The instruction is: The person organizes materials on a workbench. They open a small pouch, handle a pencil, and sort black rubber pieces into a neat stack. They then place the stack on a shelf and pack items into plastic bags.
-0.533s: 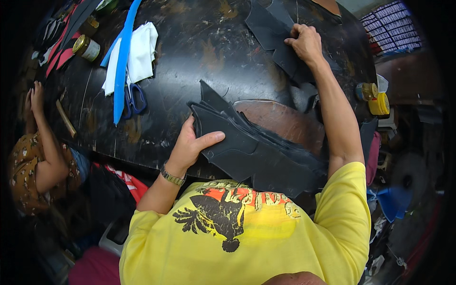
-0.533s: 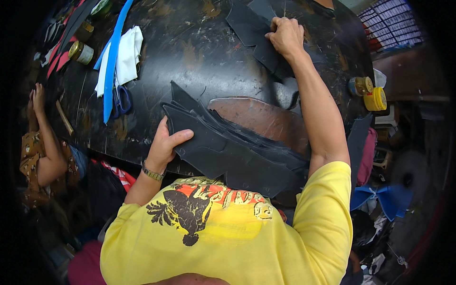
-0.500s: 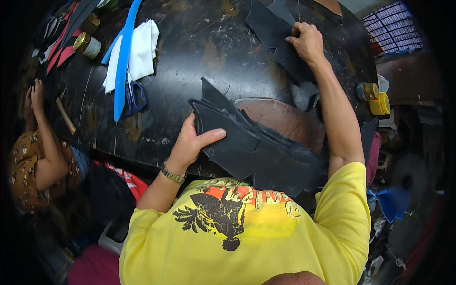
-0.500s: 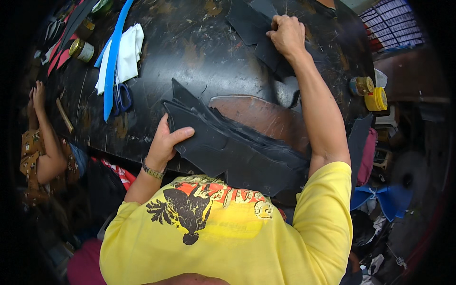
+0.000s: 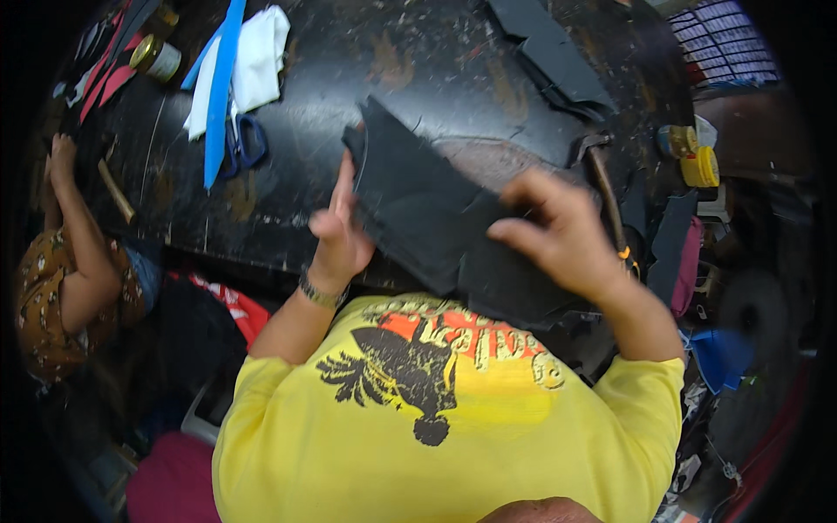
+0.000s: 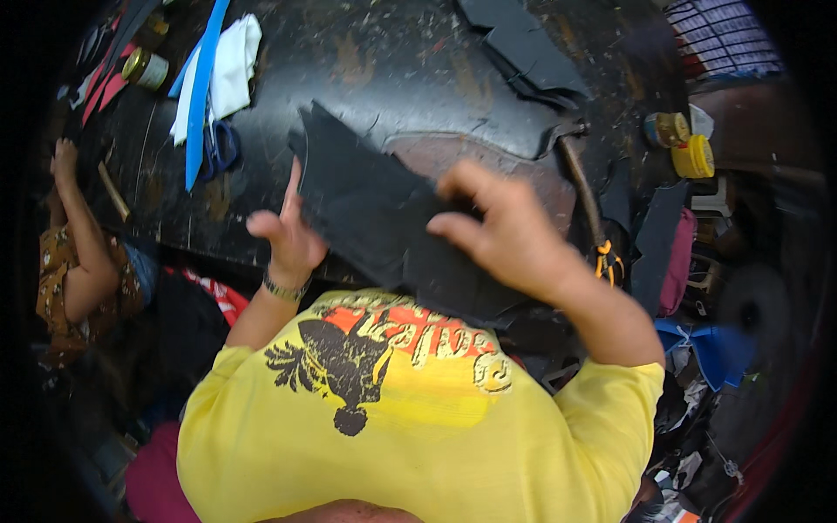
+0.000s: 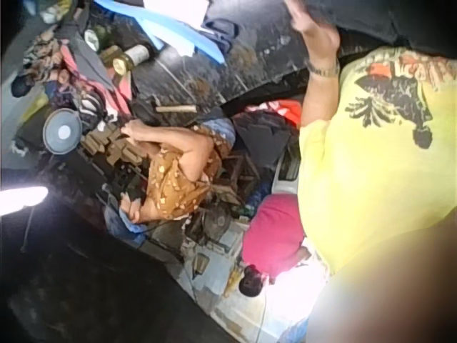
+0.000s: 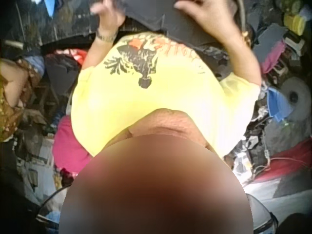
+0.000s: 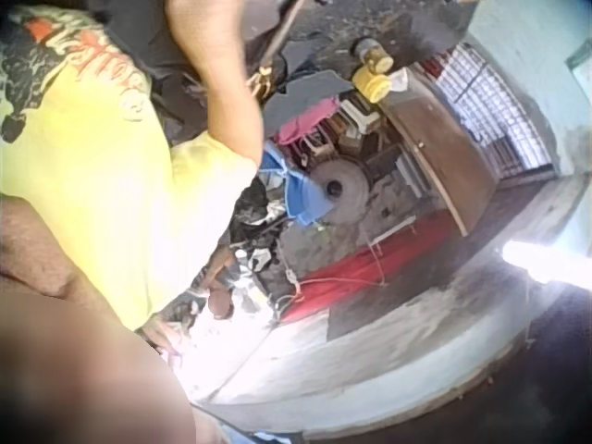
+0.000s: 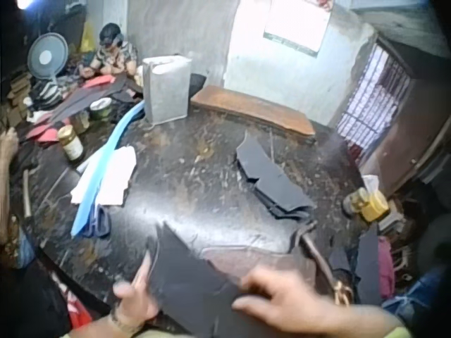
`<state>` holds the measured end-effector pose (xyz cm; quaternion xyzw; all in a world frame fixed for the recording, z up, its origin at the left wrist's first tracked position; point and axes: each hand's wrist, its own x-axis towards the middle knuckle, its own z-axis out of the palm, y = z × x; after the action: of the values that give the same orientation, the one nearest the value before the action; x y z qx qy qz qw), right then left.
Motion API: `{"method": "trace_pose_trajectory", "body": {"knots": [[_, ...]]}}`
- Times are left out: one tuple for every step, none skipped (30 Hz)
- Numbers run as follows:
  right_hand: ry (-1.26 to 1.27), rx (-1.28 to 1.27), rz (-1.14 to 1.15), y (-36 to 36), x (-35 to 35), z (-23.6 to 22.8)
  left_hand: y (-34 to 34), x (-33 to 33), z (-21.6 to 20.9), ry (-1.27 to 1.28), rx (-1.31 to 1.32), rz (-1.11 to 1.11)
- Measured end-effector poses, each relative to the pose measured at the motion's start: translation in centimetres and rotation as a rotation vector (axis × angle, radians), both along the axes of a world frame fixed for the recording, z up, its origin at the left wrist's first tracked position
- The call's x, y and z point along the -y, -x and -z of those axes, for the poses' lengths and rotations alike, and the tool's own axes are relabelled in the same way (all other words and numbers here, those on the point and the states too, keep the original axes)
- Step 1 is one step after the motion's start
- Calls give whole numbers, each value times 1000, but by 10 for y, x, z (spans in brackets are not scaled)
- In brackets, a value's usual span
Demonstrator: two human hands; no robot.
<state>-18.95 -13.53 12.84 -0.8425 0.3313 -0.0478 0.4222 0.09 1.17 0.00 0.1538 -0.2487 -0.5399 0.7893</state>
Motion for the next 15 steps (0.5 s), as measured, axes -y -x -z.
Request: {"method": "trace_pose_trajectory", "body": {"knots": [[10, 15, -39, 3, -6, 3, -1, -1, -4, -152, 219, -43], [59, 80, -104, 6, -9, 5, 0, -2, -8, -258, 304, -83], [149, 91, -223, 9, -2, 4, 0, -3, -13, -388, 225, -56], [223, 58, -315, 13, 5, 0, 0, 0, -17, -525, 211, -66], [310, 91, -364, 12, 22, -2, 0, 1, -21, -575, 198, -55], [267, 143, -311, 9, 44, -2, 0, 2, -24, -564, 175, -47], [171, 170, -211, 7, 71, -2, 0, 4, -26, -583, 178, -49], [285, 209, -144, -5, 102, 6, 0, 5, -27, -580, 172, -55], [451, 181, 27, -15, 129, 16, 0, 5, -28, -594, 160, -58], [638, 63, 164, -24, 158, 26, 0, 5, -28, -584, 162, -54], [684, -67, 259, -30, 184, 35, -1, 5, -28, -590, 158, -45], [770, -187, 338, -36, 202, 49, -1, 4, -27, -617, 147, -42], [787, -232, 347, -40, 216, 62, -1, 4, -27, -604, 149, -41], [799, -329, 396, -42, 225, 74, -1, 3, -27, -610, 145, -44], [804, -299, 394, -43, 230, 84, -1, 3, -26, -625, 134, -44]]}}
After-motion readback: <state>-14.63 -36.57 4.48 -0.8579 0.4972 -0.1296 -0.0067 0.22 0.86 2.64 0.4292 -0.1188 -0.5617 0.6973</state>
